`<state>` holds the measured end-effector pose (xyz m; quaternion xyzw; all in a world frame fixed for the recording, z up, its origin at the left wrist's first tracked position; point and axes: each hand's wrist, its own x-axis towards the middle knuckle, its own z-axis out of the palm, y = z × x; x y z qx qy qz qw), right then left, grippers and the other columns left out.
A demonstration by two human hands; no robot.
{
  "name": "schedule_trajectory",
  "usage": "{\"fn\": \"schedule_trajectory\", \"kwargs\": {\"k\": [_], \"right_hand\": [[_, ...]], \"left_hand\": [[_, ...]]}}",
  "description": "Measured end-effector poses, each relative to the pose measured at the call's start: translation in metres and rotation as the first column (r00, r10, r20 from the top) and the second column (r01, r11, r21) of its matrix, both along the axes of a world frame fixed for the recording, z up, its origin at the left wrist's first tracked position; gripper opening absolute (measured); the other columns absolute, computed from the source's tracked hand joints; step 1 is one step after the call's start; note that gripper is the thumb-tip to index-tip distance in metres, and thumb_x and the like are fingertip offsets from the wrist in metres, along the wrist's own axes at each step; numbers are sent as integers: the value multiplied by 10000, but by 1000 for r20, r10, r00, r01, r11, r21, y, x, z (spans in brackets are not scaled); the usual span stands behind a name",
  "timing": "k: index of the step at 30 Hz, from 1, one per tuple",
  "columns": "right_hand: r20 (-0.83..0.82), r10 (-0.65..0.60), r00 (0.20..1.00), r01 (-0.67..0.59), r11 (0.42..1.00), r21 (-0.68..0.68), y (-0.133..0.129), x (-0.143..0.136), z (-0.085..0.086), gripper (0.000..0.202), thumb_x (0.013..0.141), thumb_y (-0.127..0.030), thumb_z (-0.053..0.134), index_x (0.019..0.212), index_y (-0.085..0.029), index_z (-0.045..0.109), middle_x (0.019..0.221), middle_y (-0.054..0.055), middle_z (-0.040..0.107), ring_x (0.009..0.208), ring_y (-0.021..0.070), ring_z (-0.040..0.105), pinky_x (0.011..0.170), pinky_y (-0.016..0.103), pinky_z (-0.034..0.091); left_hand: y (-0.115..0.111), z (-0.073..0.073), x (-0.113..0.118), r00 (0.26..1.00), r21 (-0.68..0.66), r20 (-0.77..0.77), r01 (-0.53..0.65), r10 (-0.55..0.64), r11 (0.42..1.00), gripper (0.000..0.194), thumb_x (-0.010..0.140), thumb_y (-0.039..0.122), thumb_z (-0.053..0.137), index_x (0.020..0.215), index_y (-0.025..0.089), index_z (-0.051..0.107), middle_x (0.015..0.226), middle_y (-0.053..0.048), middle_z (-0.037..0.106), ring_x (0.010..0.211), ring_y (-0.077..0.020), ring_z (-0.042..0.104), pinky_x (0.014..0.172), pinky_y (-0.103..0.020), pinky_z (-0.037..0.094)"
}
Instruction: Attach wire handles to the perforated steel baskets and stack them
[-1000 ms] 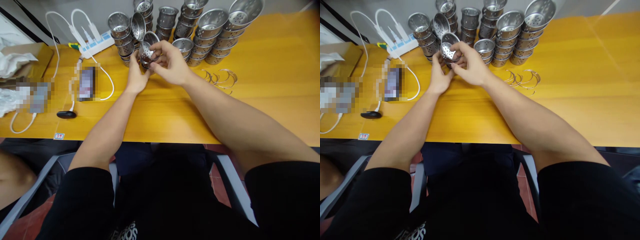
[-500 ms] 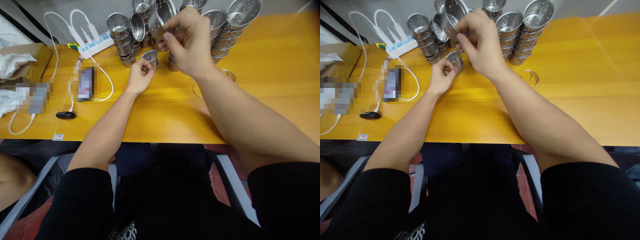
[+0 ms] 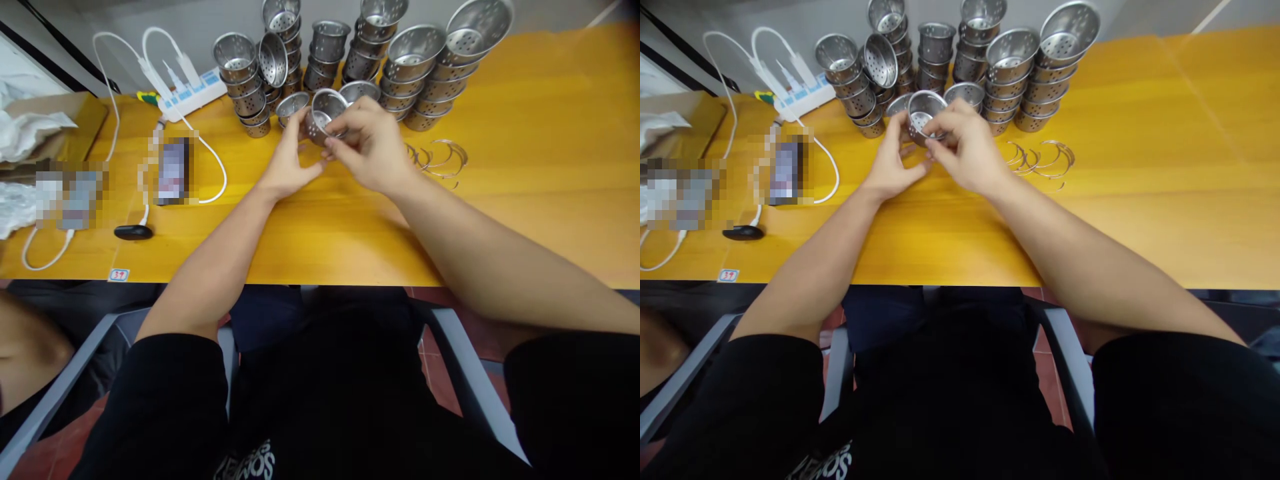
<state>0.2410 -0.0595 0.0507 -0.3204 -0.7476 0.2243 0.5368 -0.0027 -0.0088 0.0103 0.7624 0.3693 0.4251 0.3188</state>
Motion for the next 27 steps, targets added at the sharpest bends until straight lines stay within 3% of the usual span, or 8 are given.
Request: {"fn": "schedule_trajectory", "kwargs": {"k": [3, 6, 10, 14, 20, 27], "right_hand": [[22, 40, 999, -38, 996, -79, -1, -4, -8, 638, 1073, -1014, 910, 1244, -399, 887, 1329, 106, 778, 1108, 400, 892, 970, 590, 855], [18, 98, 995, -95, 985, -142, -3, -4, -7, 536, 1072, -896, 970, 1236, -392, 891, 1372, 105, 787, 1099, 399, 905, 1016, 618, 856], [66, 183, 981, -172, 974, -145, -8, -2, -10, 397, 1065, -683, 991, 1300, -373, 913, 1418, 98, 829, 1240, 420, 902, 1165, 645, 815], [196, 273, 942, -249, 959, -138, -13, 2, -13, 375, 1064, -505, 938, 1408, -357, 914, 1435, 108, 843, 1220, 428, 898, 1135, 676, 811], [411, 97, 906, -95, 995, -25, -14, 20, 2, 238, 1055, -509, 982, 1242, -393, 895, 1571, 124, 810, 1404, 520, 822, 1303, 801, 712], [400, 34, 916, -56, 997, 44, -8, 26, 4, 300, 1088, -592, 1021, 1301, -425, 892, 1628, 119, 797, 1607, 556, 719, 1465, 825, 594]], "left_hand": [[-11, 10, 3, 1000, 10, -15, 19, -19, 1000, 1126, 964, 397, 1036, 1933, 438, 465, 2046, -139, 575, 1828, -425, 678, 1457, -648, 673], [-11, 15, 1, 998, -3, 8, 54, -54, 999, 1220, 898, 361, 1039, 1961, 485, 454, 2092, -98, 513, 1896, -436, 592, 1446, -671, 691], [-10, 18, -3, 996, -4, -16, 85, -85, 996, 1089, 892, 327, 1014, 1879, 456, 571, 1991, -96, 633, 1853, -422, 640, 1495, -655, 657], [-17, 22, -4, 991, 70, -115, 78, -70, 994, 977, 894, 301, 1024, 1793, 374, 648, 1901, -123, 708, 1799, -434, 698, 1576, -612, 559], [-10, 19, -6, 990, 103, -142, 32, -17, 994, 925, 835, 276, 1089, 1675, 369, 715, 1807, -130, 760, 1733, -450, 717, 1569, -610, 541], [-9, 25, -8, 991, 50, -131, 24, -17, 998, 882, 839, 324, 1138, 1627, 375, 744, 1772, -133, 753, 1746, -480, 681, 1572, -650, 542]]}}
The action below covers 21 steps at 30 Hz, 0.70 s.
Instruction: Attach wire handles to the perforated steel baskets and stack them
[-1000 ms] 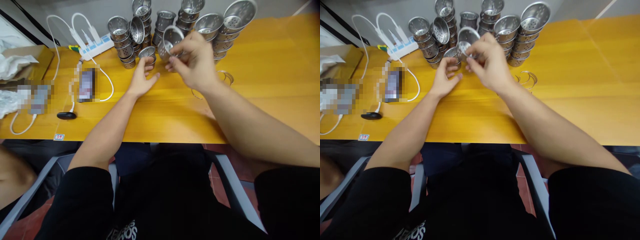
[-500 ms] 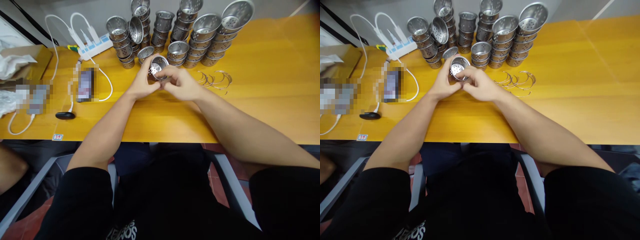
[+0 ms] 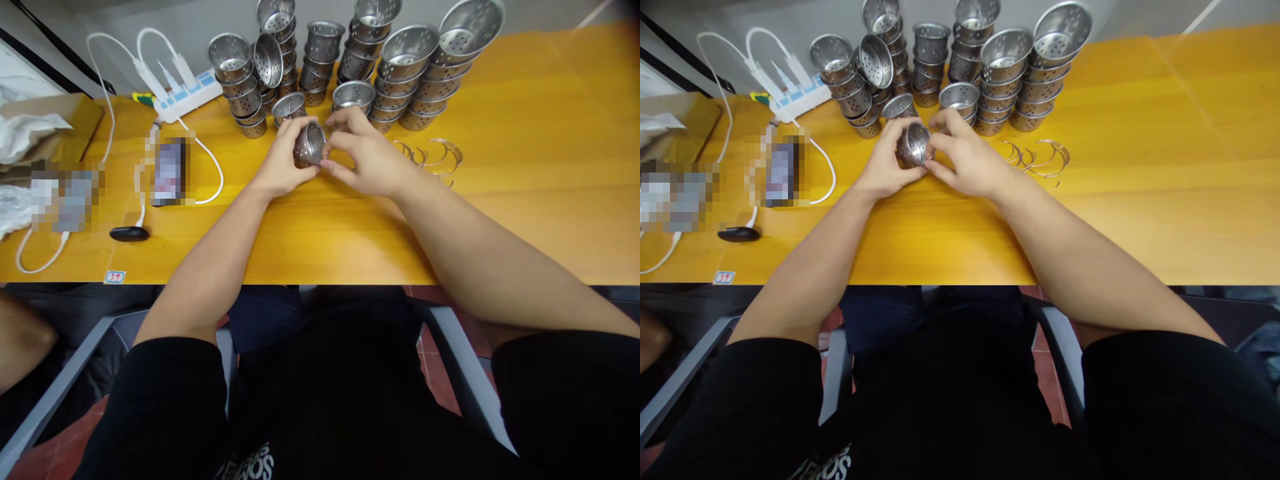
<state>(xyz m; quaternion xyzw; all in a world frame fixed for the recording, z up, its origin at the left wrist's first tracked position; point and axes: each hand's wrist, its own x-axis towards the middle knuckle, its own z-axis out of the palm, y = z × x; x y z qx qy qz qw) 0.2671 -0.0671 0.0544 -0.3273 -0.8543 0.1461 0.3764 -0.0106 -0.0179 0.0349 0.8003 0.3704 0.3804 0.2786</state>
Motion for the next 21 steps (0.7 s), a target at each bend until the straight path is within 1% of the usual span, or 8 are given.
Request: {"fn": "schedule_trajectory", "kwargs": {"k": [2, 6, 8, 11, 14, 16, 19, 21], "right_hand": [[-20, 20, 1000, -20, 1000, -13, 3, 1, -2, 281, 1096, -592, 1036, 1262, -418, 890, 1623, 117, 803, 1626, 555, 717, 1470, 821, 587], [-33, 23, 999, -24, 999, -35, 6, 2, -4, 282, 1064, -585, 1076, 1217, -426, 901, 1614, 103, 818, 1631, 569, 710, 1469, 854, 573], [-49, 21, 999, -23, 999, -42, 8, 3, -4, 284, 1049, -603, 1085, 1200, -440, 908, 1589, 93, 828, 1614, 571, 712, 1443, 863, 597], [-86, 26, 996, -31, 998, -53, 10, 6, -3, 281, 1036, -652, 1085, 1144, -450, 923, 1522, 92, 850, 1541, 573, 744, 1373, 875, 648], [-69, 8, 998, -12, 998, -56, 9, 8, 2, 239, 1040, -713, 1038, 1123, -502, 961, 1452, 67, 887, 1490, 564, 768, 1339, 873, 667], [-17, -26, 1000, 25, 997, -69, 5, 8, 9, 225, 1058, -755, 970, 1181, -567, 993, 1447, 39, 906, 1504, 565, 765, 1350, 881, 647], [134, -66, 989, 89, 981, -171, -7, 9, 28, 333, 1125, -816, 817, 1371, -675, 991, 1556, -33, 902, 1599, 570, 721, 1408, 882, 576], [256, -31, 966, 99, 962, -256, -13, 14, 41, 423, 1142, -849, 777, 1495, -698, 955, 1654, -69, 866, 1639, 559, 702, 1420, 852, 565]], "left_hand": [[-1, 1, 0, 1000, -3, -3, 8, -8, 1000, 895, 823, 329, 1163, 1618, 378, 756, 1759, -134, 757, 1734, -484, 683, 1563, -647, 553], [1, -1, -1, 999, 16, -15, 32, -32, 999, 920, 807, 318, 1177, 1621, 407, 756, 1772, -123, 742, 1740, -489, 677, 1577, -659, 537], [1, -2, -1, 999, 21, -21, 42, -42, 999, 928, 808, 307, 1169, 1628, 426, 751, 1780, -114, 739, 1747, -483, 670, 1581, -664, 536], [2, -3, 0, 999, 32, -20, 45, -44, 998, 902, 826, 308, 1150, 1629, 420, 755, 1785, -113, 735, 1764, -469, 654, 1583, -652, 534], [2, -5, 1, 998, 45, -16, 58, -58, 997, 881, 834, 307, 1141, 1625, 405, 765, 1765, -122, 736, 1760, -467, 655, 1582, -644, 528], [3, -7, 1, 998, 49, -14, 67, -66, 997, 877, 839, 330, 1146, 1627, 411, 768, 1748, -125, 743, 1753, -476, 657, 1577, -655, 527], [6, -12, -1, 996, 71, -37, 81, -79, 994, 918, 859, 396, 1129, 1686, 400, 731, 1776, -137, 728, 1757, -510, 649, 1577, -708, 510], [11, -17, -3, 996, 89, -58, 79, -74, 993, 944, 880, 442, 1104, 1728, 382, 694, 1807, -158, 710, 1763, -532, 644, 1570, -743, 503]]}}
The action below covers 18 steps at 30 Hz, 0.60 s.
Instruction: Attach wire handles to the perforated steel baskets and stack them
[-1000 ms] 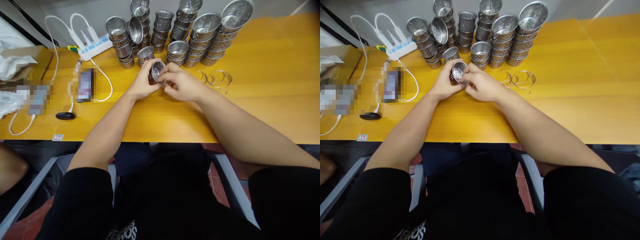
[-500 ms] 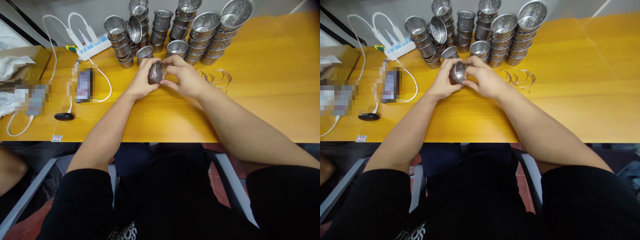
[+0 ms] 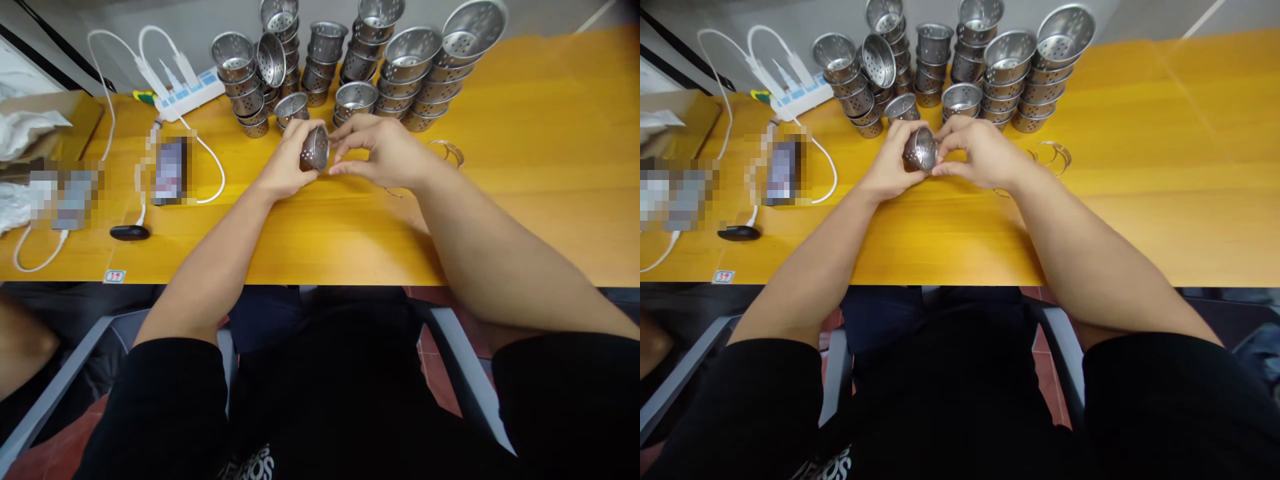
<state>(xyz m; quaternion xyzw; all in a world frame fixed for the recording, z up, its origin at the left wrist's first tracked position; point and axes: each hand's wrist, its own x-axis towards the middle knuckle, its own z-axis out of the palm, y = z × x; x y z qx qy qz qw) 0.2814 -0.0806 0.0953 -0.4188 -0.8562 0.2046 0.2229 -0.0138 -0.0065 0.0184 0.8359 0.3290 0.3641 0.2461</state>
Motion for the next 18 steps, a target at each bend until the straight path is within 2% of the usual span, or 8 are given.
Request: {"fn": "schedule_trajectory", "kwargs": {"k": [2, 4, 6, 9, 11, 12, 15, 18], "right_hand": [[104, 32, 994, -28, 999, -35, -3, 9, 10, 444, 1175, -810, 773, 1535, -621, 951, 1735, -29, 817, 1671, 527, 684, 1432, 798, 572], [227, 27, 974, -24, 1000, -15, -2, 20, 17, 348, 1218, -657, 779, 1458, -484, 962, 1762, 65, 775, 1676, 496, 672, 1452, 732, 569], [378, -25, 925, 26, 1000, 3, 0, 30, 23, 209, 1212, -480, 809, 1320, -358, 940, 1681, 156, 779, 1589, 495, 717, 1406, 680, 595], [578, -103, 810, 163, 985, -53, -1, 35, 32, 84, 1191, -337, 859, 1180, -262, 896, 1348, 168, 863, 1253, 450, 836, 1126, 565, 670], [663, -121, 739, 245, 965, -97, -4, 32, 38, 77, 1212, -302, 864, 1182, -237, 893, 1190, 142, 893, 1055, 395, 834, 942, 504, 629], [688, -123, 715, 266, 958, -105, -6, 29, 41, 90, 1226, -299, 862, 1225, -216, 898, 1188, 153, 907, 1022, 385, 828, 905, 496, 606], [707, -166, 688, 304, 950, -73, -13, 21, 46, 280, 1238, -364, 890, 1415, -147, 892, 1352, 241, 918, 1126, 433, 856, 930, 517, 609], [640, -271, 719, 325, 945, 36, -20, 12, 47, 356, 1235, -392, 852, 1481, -137, 877, 1457, 291, 894, 1334, 520, 848, 1073, 582, 650]], "left_hand": [[7, -5, -2, 1000, 9, 12, -27, 27, 1000, 933, 899, 493, 1094, 1728, 385, 680, 1829, -167, 705, 1774, -539, 638, 1561, -759, 506], [15, -10, -3, 995, 8, 67, -71, 70, 997, 925, 917, 561, 1097, 1722, 421, 664, 1845, -144, 714, 1774, -523, 645, 1553, -758, 518], [20, -16, -1, 986, -3, 127, -107, 107, 994, 934, 958, 662, 1076, 1748, 464, 618, 1839, -112, 733, 1737, -494, 687, 1518, -742, 561], [20, -21, 1, 984, -27, 142, -109, 112, 994, 920, 1042, 830, 971, 1783, 473, 560, 1764, -114, 781, 1640, -472, 771, 1398, -717, 655], [17, -22, 1, 985, -22, 128, -115, 116, 993, 918, 1033, 905, 956, 1745, 452, 595, 1758, -131, 779, 1631, -482, 775, 1358, -712, 677], [16, -22, 0, 984, -12, 126, -126, 127, 992, 930, 1006, 929, 975, 1718, 446, 621, 1776, -138, 766, 1645, -491, 761, 1357, -714, 679], [18, -22, -2, 979, 21, 129, -161, 157, 987, 967, 931, 953, 1032, 1678, 459, 667, 1828, -135, 731, 1701, -511, 706, 1360, -732, 682], [28, -27, -2, 979, 7, 122, -165, 163, 986, 949, 932, 935, 1021, 1692, 500, 653, 1839, -111, 737, 1707, -518, 697, 1338, -768, 688]]}}
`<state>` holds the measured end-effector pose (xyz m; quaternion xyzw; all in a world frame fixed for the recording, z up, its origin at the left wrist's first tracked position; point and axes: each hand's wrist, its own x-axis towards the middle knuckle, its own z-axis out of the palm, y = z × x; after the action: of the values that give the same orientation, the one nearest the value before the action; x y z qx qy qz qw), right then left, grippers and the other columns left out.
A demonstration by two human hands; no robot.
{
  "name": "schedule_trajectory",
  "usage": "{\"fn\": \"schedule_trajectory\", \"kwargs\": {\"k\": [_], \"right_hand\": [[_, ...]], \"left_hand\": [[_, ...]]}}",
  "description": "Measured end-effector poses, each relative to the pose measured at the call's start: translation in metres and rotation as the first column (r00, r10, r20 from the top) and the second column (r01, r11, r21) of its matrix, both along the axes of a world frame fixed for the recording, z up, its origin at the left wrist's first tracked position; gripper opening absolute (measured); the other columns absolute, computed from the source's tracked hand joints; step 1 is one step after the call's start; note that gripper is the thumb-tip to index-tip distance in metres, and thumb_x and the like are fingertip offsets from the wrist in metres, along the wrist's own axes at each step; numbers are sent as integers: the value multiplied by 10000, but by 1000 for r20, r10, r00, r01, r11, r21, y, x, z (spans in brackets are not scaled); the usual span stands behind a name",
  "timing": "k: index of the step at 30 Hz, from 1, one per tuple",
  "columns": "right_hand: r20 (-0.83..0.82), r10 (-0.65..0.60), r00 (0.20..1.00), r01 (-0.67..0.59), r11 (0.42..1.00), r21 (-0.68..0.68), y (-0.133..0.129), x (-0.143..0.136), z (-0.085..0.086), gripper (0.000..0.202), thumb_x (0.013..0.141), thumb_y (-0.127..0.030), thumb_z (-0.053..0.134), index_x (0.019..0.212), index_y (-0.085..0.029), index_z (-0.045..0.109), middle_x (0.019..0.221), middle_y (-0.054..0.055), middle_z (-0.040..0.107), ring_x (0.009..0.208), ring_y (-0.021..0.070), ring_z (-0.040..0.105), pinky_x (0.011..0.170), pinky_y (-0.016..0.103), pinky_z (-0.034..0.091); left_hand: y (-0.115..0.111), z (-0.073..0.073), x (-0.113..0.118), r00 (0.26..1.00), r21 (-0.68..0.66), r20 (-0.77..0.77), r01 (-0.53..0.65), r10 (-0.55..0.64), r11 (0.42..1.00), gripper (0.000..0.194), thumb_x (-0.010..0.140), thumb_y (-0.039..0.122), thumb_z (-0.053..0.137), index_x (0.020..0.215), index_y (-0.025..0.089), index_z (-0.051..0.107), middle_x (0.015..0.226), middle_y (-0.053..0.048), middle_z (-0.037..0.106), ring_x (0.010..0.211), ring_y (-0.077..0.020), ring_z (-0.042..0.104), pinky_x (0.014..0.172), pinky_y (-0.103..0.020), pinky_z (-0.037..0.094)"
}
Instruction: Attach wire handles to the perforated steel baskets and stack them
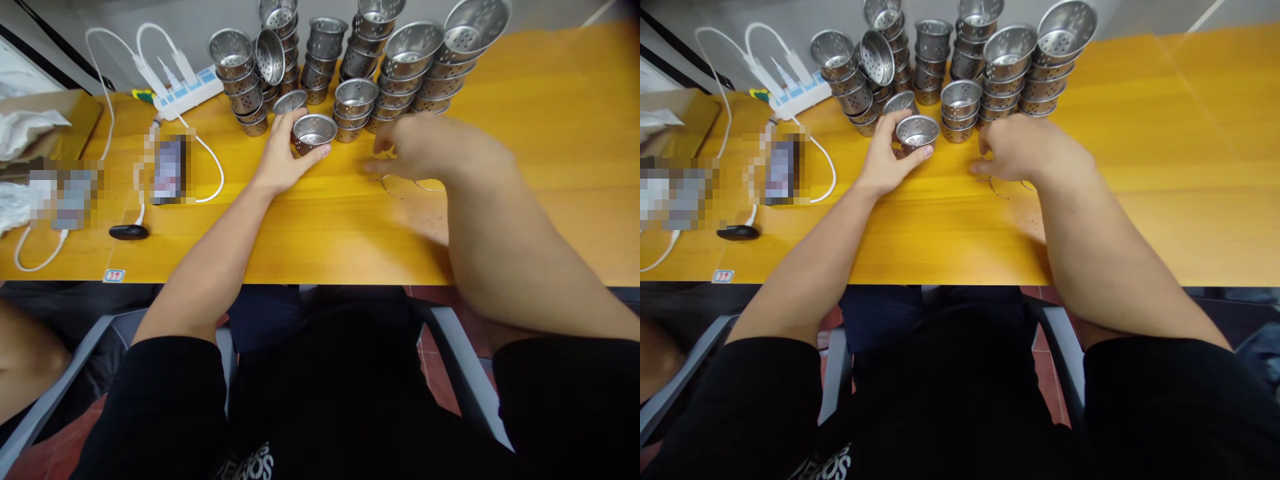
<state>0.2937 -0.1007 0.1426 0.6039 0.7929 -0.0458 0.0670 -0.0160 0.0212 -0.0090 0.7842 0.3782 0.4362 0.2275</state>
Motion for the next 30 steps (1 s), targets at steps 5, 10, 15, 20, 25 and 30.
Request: {"fn": "schedule_trajectory", "kwargs": {"k": [5, 10, 15, 20, 25, 30], "right_hand": [[-400, 181, 898, -144, 982, 123, -15, -21, 0, 483, 1258, -369, 613, 1708, -293, 770, 1879, 179, 683, 1399, 381, 831, 1347, 534, 620], [-492, 138, 860, -103, 990, 99, -18, -29, -6, 547, 1254, -702, 594, 1746, -519, 745, 1854, 60, 722, 1487, 475, 782, 1255, 670, 656], [-517, 183, 836, -131, 982, 135, -7, -31, -19, 566, 1215, -881, 591, 1571, -524, 848, 1677, 91, 824, 1503, 510, 739, 1212, 697, 648], [-592, 241, 769, 35, 909, 415, 0, -29, -23, 393, 1292, -648, 542, 1406, -424, 844, 1578, 164, 818, 1521, 461, 683, 1334, 692, 548], [-461, 183, 868, -69, 965, 253, -11, -28, -11, 508, 1186, -765, 839, 1597, -468, 800, 1429, 155, 833, 1533, 527, 608, 1243, 708, 549], [-334, 168, 927, -126, 982, 143, -12, -34, -6, 580, 1192, -766, 874, 1668, -446, 786, 1405, 166, 818, 1511, 518, 593, 1232, 667, 539]], "left_hand": [[14, -11, 0, 999, -47, 21, 51, -50, 998, 1028, 927, 939, 988, 1765, 522, 564, 1871, -98, 736, 1590, -508, 791, 1280, -788, 723], [3, -4, 1, 990, -8, 29, 139, -138, 990, 1012, 1014, 929, 926, 1837, 517, 507, 1881, -122, 725, 1672, -511, 770, 1334, -789, 716], [-13, 5, 10, 976, -15, 22, 215, -215, 977, 961, 1129, 841, 833, 1920, 463, 440, 1970, -146, 635, 1812, -494, 681, 1444, -767, 661], [-8, 7, 10, 987, -92, 118, 124, -113, 988, 955, 1045, 845, 949, 1862, 617, 510, 2017, -56, 620, 1763, -510, 717, 1421, -819, 658], [-6, 4, 7, 996, -125, 24, 93, -91, 988, 929, 1042, 857, 911, 1841, 538, 559, 1984, -108, 641, 1752, -532, 701, 1403, -840, 649], [2, -5, 8, 999, -77, 19, 35, -34, 996, 850, 1063, 884, 851, 1784, 511, 597, 1956, -123, 654, 1716, -501, 733, 1350, -797, 688]]}}
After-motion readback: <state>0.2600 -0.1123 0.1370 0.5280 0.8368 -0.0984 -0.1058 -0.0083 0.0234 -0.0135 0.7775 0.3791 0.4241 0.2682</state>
